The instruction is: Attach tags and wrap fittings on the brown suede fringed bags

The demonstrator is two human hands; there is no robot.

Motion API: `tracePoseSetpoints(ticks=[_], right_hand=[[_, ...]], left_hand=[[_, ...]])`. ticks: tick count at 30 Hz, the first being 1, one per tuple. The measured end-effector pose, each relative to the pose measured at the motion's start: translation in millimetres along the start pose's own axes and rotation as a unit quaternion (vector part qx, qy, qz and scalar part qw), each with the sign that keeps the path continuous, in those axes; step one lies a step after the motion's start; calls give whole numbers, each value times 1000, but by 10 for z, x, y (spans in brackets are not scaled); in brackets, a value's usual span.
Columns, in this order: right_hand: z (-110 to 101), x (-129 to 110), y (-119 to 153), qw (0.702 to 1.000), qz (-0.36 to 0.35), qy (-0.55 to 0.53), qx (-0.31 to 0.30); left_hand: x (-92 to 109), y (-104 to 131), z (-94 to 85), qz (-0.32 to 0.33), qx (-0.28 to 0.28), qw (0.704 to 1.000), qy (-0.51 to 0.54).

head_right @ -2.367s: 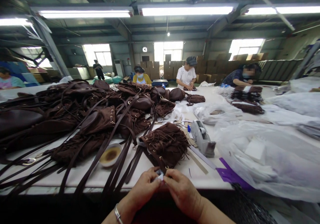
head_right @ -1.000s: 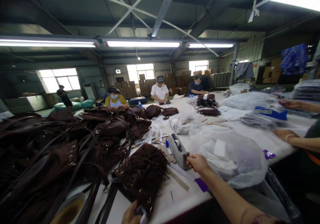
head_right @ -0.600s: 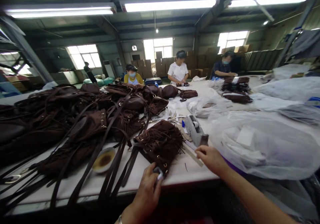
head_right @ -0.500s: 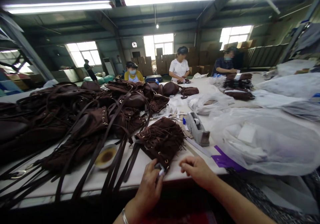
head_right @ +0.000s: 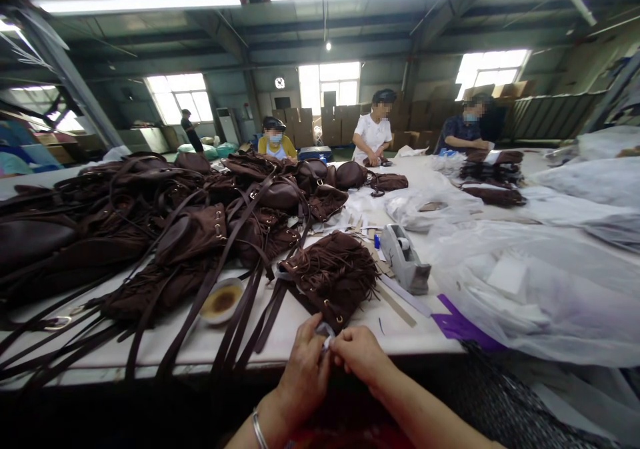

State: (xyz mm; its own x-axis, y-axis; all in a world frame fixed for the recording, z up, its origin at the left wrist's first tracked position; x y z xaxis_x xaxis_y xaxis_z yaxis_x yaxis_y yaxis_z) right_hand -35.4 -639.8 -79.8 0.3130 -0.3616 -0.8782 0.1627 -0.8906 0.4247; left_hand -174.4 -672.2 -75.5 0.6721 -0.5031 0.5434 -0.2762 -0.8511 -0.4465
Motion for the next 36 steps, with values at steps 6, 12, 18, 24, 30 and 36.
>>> tracePoseSetpoints(ticks=[6,12,18,24,30,36], right_hand=[[8,-32,-6,997,71,39,9],[66,-60,-30,991,108,69,31],[37,-32,38,999,33,-6,9],[20,68,67,993,15,-119,12],[50,111,78,972,55,-227,-13],[49,133,82,966,8,-258,-13]], left_hand=[[-61,48,72,24,21,999,-25],[-82,88,145,59,55,995,-56],[-42,57,71,19,75,995,-56],[11,-36,6,-33,44,998,-5],[33,-83,-26,-80,12,995,50],[77,-180,-122,-137,-7,983,125]])
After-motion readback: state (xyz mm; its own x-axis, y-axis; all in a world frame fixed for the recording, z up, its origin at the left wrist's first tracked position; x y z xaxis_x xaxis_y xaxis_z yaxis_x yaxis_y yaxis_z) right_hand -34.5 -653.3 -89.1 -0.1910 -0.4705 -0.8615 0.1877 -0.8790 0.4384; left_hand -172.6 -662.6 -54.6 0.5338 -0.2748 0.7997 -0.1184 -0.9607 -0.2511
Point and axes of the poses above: each hand's wrist, its own y-axis away from the middle knuckle, its own z-axis out of the palm, x = y × z, the point moved 4 cm from there along -y, towards the middle knuckle
